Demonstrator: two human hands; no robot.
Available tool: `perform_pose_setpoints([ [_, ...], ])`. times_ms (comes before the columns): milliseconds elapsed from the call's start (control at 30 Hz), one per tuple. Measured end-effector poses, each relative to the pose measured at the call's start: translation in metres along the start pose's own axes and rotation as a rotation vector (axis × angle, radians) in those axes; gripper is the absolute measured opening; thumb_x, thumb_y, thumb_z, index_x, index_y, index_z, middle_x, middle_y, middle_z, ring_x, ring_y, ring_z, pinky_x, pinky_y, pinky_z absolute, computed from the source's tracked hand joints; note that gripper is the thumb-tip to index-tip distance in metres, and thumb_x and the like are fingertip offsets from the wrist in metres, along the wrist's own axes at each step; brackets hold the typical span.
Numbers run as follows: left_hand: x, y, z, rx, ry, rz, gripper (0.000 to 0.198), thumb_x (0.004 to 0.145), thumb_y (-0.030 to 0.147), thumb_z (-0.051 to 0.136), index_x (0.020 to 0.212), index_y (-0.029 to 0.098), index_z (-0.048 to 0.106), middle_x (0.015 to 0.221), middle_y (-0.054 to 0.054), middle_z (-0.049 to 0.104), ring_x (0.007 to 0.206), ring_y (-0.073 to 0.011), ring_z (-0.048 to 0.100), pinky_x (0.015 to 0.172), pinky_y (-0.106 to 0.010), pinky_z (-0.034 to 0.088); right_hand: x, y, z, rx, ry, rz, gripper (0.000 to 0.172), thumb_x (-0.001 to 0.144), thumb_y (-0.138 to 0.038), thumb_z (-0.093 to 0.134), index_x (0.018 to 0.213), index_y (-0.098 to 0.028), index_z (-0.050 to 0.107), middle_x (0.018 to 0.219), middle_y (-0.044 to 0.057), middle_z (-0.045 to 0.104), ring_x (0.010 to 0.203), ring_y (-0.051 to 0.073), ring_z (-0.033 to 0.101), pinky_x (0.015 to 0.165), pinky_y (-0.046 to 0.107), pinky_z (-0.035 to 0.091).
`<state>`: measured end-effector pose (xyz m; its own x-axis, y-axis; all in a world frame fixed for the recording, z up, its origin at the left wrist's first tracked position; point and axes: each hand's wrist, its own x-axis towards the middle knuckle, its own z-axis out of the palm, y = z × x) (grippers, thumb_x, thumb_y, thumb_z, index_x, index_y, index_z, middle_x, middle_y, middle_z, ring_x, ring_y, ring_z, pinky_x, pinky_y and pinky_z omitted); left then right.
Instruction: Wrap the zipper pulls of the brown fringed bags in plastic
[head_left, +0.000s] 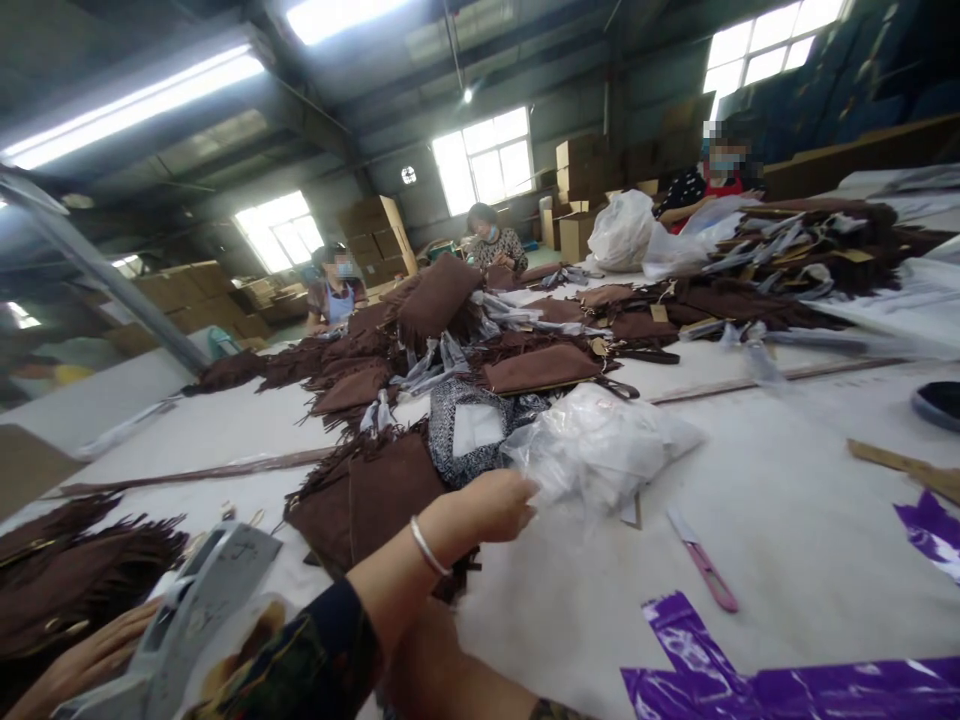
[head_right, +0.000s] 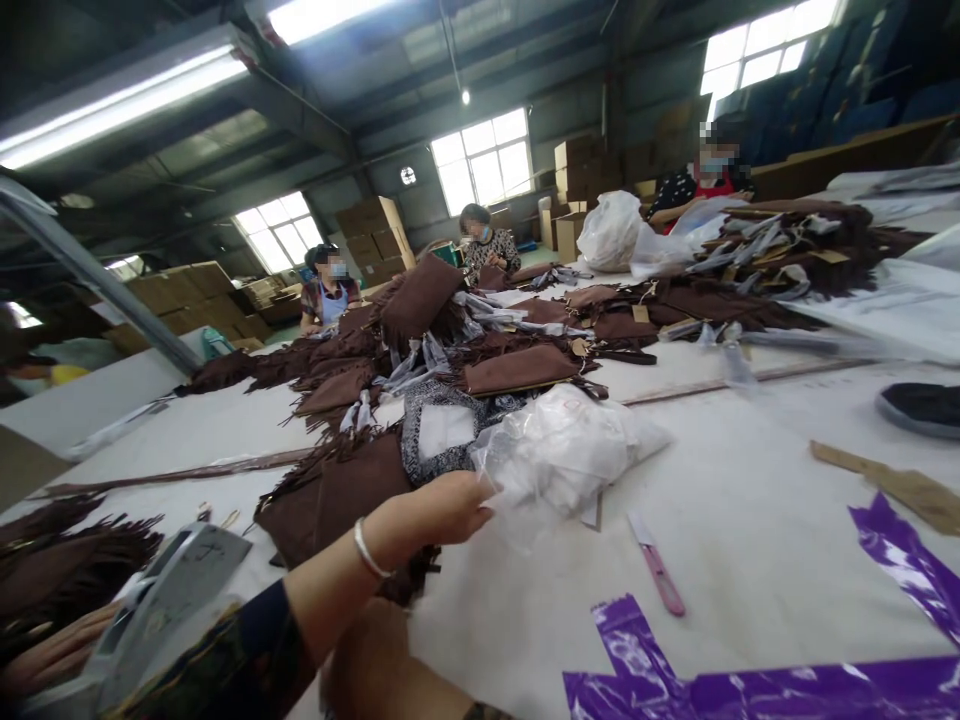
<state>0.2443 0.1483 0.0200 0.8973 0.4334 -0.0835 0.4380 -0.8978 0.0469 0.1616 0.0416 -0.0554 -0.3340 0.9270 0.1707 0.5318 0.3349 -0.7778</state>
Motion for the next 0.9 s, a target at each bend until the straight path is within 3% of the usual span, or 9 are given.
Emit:
perform_pose_setpoints([
  [67,-0.010,-0.026,-0.017,-0.004,-0.060,-0.048,0.017,0.082,0.020,0.055,0.086,0.022,0.071,0.079,-0.005,0.071,0.072,-0.0175,0.065,0.070,-0.025,0.052,-0.001,0.002,0.004,-0.026,0.000,0.099,0.017,0.079,-0.019,0.061,0.093,-0.017,0.069,0.088,0.011,0.074,0.080,0.030,0.071,0.068,0.037,0.056],
  [100,-0.010,-0.040,-0.022,0.003,-0.053,-0.151,0.019,0.083,0.018,0.053,0.085,0.021,0.071,0.079,-0.005,0.071,0.075,-0.0180,0.065,0.073,-0.026,0.052,-0.002,0.002,0.006,-0.035,0.007,0.145,0.022,0.077,-0.018,0.060,0.096,-0.018,0.069,0.087,0.011,0.075,0.078,0.030,0.072,0.067,0.037,0.056],
  [167,0.001,-0.063,-0.024,0.025,0.033,-0.419,0.025,0.087,0.016,0.046,0.096,0.018,0.069,0.090,-0.009,0.070,0.090,-0.0199,0.066,0.084,-0.028,0.050,0.000,0.002,0.007,-0.038,0.008,0.184,0.029,0.076,-0.018,0.057,0.102,-0.020,0.068,0.090,0.011,0.076,0.079,0.032,0.072,0.067,0.040,0.056],
  [233,0.017,-0.080,-0.016,0.038,0.092,-0.575,0.028,0.088,0.017,0.046,0.108,0.013,0.065,0.103,-0.015,0.067,0.102,-0.0227,0.063,0.092,-0.032,0.047,0.004,-0.001,0.006,-0.052,-0.046,0.188,0.029,0.077,-0.019,0.056,0.102,-0.021,0.070,0.094,0.013,0.075,0.084,0.036,0.072,0.069,0.044,0.057],
  [367,0.039,-0.097,0.010,0.014,0.075,-0.579,0.054,0.077,0.030,0.066,0.128,0.018,0.053,0.127,-0.018,0.054,0.108,-0.0269,0.061,0.094,-0.036,0.047,0.010,-0.008,0.007,-0.043,-0.097,0.198,0.030,0.079,-0.019,0.058,0.105,-0.023,0.072,0.110,0.015,0.072,0.101,0.038,0.067,0.077,0.049,0.054],
  [433,0.043,-0.103,0.022,-0.003,0.055,-0.573,0.065,0.072,0.033,0.070,0.132,0.021,0.049,0.133,-0.017,0.049,0.106,-0.0274,0.062,0.092,-0.035,0.048,0.010,-0.011,0.009,-0.028,-0.085,0.196,0.030,0.077,-0.015,0.059,0.103,-0.024,0.072,0.108,0.014,0.073,0.102,0.035,0.066,0.079,0.046,0.054],
  [633,0.050,-0.123,0.039,-0.027,0.013,-0.631,0.028,0.084,0.024,0.054,0.107,0.013,0.066,0.114,-0.016,0.063,0.103,-0.0247,0.063,0.089,-0.030,0.048,0.002,-0.014,0.006,-0.042,-0.091,0.260,0.029,0.077,-0.010,0.057,0.100,-0.023,0.071,0.098,0.011,0.073,0.096,0.029,0.068,0.075,0.038,0.056],
  [767,0.042,-0.130,0.034,-0.034,0.018,-0.608,0.027,0.088,0.025,0.050,0.097,0.012,0.071,0.105,-0.017,0.068,0.102,-0.0250,0.063,0.090,-0.031,0.047,0.001,-0.016,-0.003,-0.056,-0.062,0.336,0.027,0.077,-0.014,0.058,0.099,-0.021,0.072,0.094,0.011,0.074,0.090,0.028,0.071,0.073,0.034,0.057],
  [900,0.028,-0.130,0.025,-0.042,0.049,-0.599,0.028,0.089,0.024,0.047,0.095,0.010,0.071,0.102,-0.018,0.069,0.101,-0.0248,0.064,0.091,-0.031,0.046,0.003,-0.018,-0.010,-0.072,-0.119,0.332,0.028,0.072,-0.014,0.060,0.095,-0.021,0.075,0.092,0.013,0.076,0.089,0.033,0.072,0.074,0.038,0.056],
])
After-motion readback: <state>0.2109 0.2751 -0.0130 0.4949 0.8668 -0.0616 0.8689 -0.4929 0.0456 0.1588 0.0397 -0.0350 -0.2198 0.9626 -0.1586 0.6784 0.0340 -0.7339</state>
